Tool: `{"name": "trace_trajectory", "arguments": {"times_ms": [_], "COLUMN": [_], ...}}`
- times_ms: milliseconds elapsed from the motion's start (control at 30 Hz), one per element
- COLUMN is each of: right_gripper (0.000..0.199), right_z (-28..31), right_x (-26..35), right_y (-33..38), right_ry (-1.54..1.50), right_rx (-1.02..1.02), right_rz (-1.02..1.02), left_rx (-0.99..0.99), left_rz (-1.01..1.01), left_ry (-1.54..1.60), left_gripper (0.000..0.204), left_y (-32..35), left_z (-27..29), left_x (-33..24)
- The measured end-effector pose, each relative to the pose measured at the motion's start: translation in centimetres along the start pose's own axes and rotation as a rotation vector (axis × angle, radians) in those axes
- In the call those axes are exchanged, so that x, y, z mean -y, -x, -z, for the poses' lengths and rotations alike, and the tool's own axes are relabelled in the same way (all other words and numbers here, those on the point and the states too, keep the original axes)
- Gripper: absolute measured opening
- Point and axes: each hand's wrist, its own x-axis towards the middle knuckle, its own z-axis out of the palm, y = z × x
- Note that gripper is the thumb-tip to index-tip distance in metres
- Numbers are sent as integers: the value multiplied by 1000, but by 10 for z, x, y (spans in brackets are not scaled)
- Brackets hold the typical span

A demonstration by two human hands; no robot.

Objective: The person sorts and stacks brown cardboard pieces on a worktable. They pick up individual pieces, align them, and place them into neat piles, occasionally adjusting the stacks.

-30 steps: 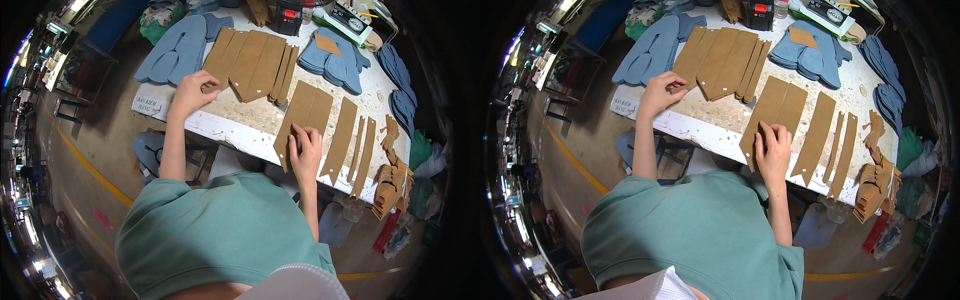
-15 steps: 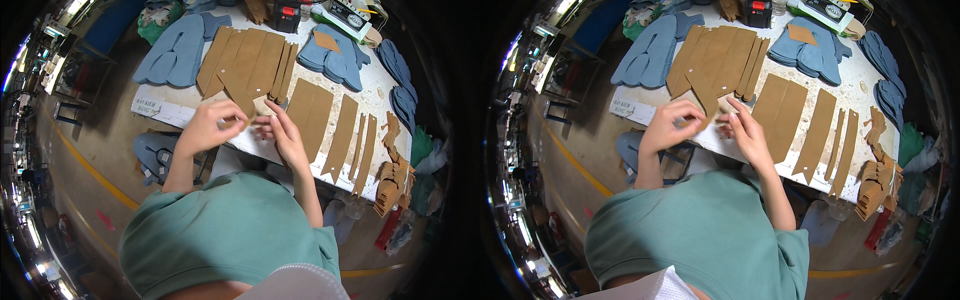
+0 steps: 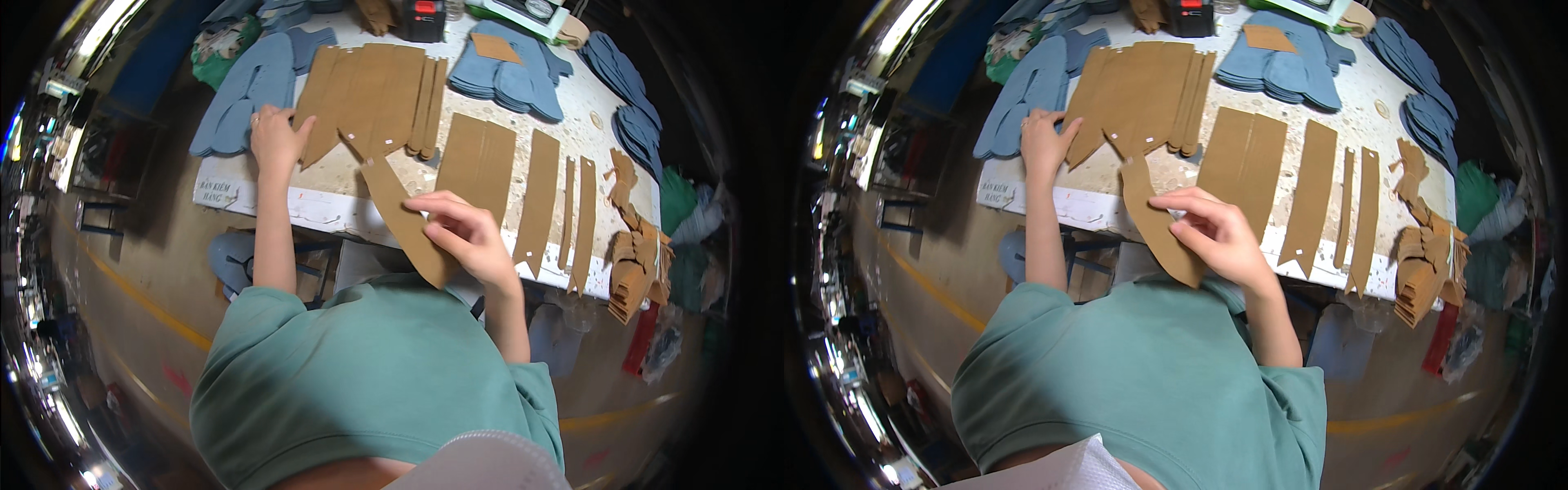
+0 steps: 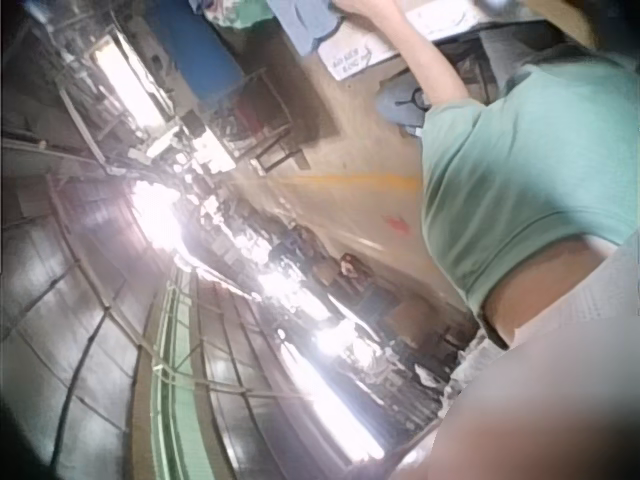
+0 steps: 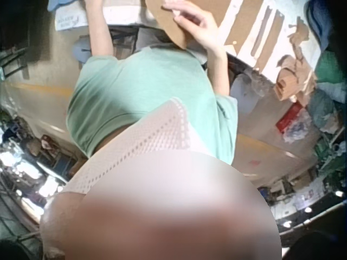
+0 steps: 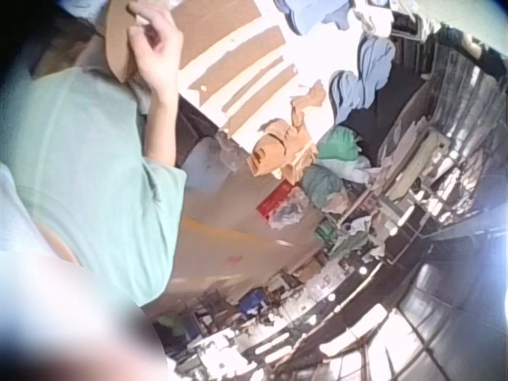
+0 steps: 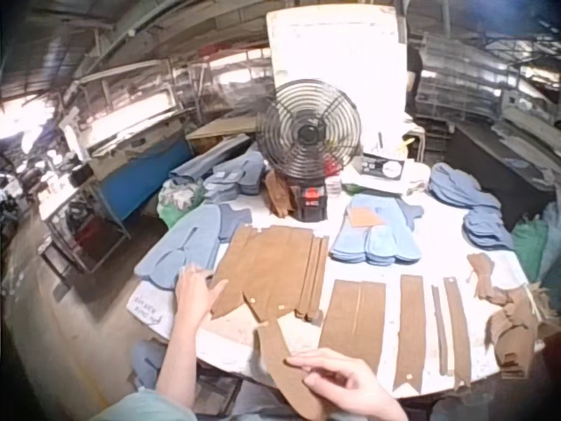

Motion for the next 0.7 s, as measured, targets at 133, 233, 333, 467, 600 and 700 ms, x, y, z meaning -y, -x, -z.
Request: {"name": "trace_trajectory", "arguments": {"times_ms": [133, 233, 333, 467, 600, 700], "right_gripper": [28, 32, 42, 48, 43, 39], "right_z": [40, 67, 82, 91, 87, 86], "right_x": [37, 49, 41, 13, -28, -41], "right_y": [44, 59, 63, 67, 63, 66], "right_ry": [-163, -241, -134, -62, 227, 404], "right_rx": [-85, -273, -565, -659, -667, -692], "right_rz": [89, 39, 79, 147, -114, -86], "left_rx": [12, -60, 43, 17, 243, 238], "left_rz": [45, 37, 164, 163, 209, 224], "left_ry": [1, 113, 539, 1068, 680, 545], "left_gripper": [38, 29, 18, 29, 42, 38], "left_y": [1, -2, -10, -13, -14, -11], "left_z": [-4, -6, -7, -6, -7, -9], "left_x": [0, 1, 3, 12, 24, 26]}}
